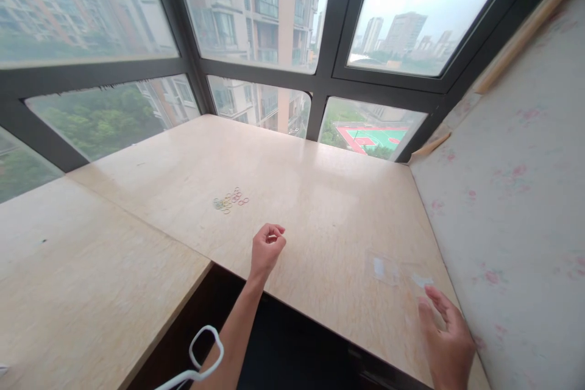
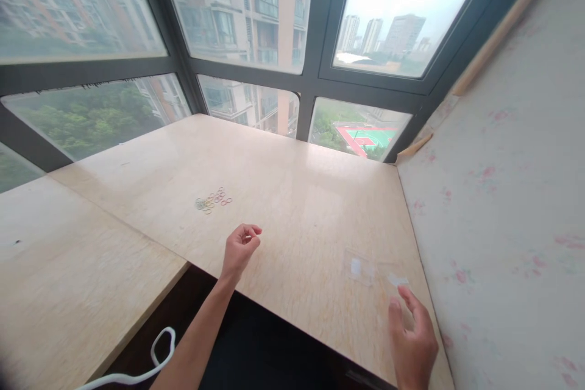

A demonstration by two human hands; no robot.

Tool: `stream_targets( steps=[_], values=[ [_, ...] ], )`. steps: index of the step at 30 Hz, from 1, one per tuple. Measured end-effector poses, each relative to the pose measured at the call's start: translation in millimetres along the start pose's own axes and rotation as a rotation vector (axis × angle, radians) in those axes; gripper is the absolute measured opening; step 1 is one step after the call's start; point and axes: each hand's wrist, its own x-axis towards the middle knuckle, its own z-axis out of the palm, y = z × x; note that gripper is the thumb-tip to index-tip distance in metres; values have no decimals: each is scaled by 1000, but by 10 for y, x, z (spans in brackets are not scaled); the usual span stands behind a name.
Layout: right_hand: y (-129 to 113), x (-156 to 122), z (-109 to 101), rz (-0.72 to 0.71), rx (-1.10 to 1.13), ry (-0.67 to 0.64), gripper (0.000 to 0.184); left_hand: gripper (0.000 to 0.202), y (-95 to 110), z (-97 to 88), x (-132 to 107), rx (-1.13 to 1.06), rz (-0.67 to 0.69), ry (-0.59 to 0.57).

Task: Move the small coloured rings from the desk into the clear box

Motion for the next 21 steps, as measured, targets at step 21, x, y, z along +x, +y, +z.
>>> stream_targets(
  steps=[21],
  values=[
    [-78,4,-63,90,18,-81,49,8,-197,-493,714,311,89,232]
  ],
)
